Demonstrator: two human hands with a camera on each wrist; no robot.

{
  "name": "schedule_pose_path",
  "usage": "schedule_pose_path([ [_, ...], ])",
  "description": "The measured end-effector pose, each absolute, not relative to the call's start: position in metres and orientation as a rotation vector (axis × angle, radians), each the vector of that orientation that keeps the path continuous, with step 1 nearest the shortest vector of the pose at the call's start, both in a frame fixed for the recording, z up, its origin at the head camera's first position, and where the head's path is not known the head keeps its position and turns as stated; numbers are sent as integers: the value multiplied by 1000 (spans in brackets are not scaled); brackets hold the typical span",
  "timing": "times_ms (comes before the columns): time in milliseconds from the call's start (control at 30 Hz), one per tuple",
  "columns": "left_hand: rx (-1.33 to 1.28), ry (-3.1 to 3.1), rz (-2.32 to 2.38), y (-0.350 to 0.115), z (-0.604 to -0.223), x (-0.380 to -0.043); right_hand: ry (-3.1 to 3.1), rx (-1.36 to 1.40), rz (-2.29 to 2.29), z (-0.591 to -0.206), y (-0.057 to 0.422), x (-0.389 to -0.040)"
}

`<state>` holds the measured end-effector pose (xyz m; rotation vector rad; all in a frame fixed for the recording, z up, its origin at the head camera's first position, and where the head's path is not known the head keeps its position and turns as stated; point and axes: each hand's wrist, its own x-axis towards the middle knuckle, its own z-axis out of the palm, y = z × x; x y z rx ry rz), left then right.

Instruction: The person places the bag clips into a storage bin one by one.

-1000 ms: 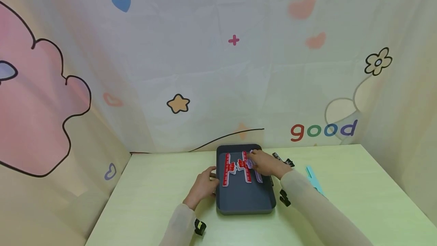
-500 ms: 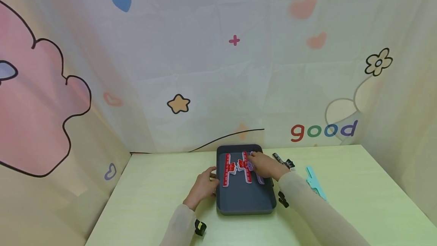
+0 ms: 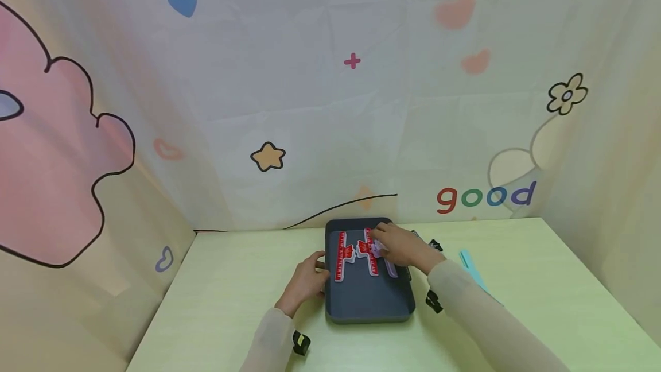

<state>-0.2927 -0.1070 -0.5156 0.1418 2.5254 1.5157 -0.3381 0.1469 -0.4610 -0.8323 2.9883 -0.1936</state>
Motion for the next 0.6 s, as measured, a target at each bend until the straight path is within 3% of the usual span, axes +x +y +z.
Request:
schedule_pose_path([
  [600,135,2518,1516,-106,-515,-292,3137,-885,-171,-451,181,-321],
])
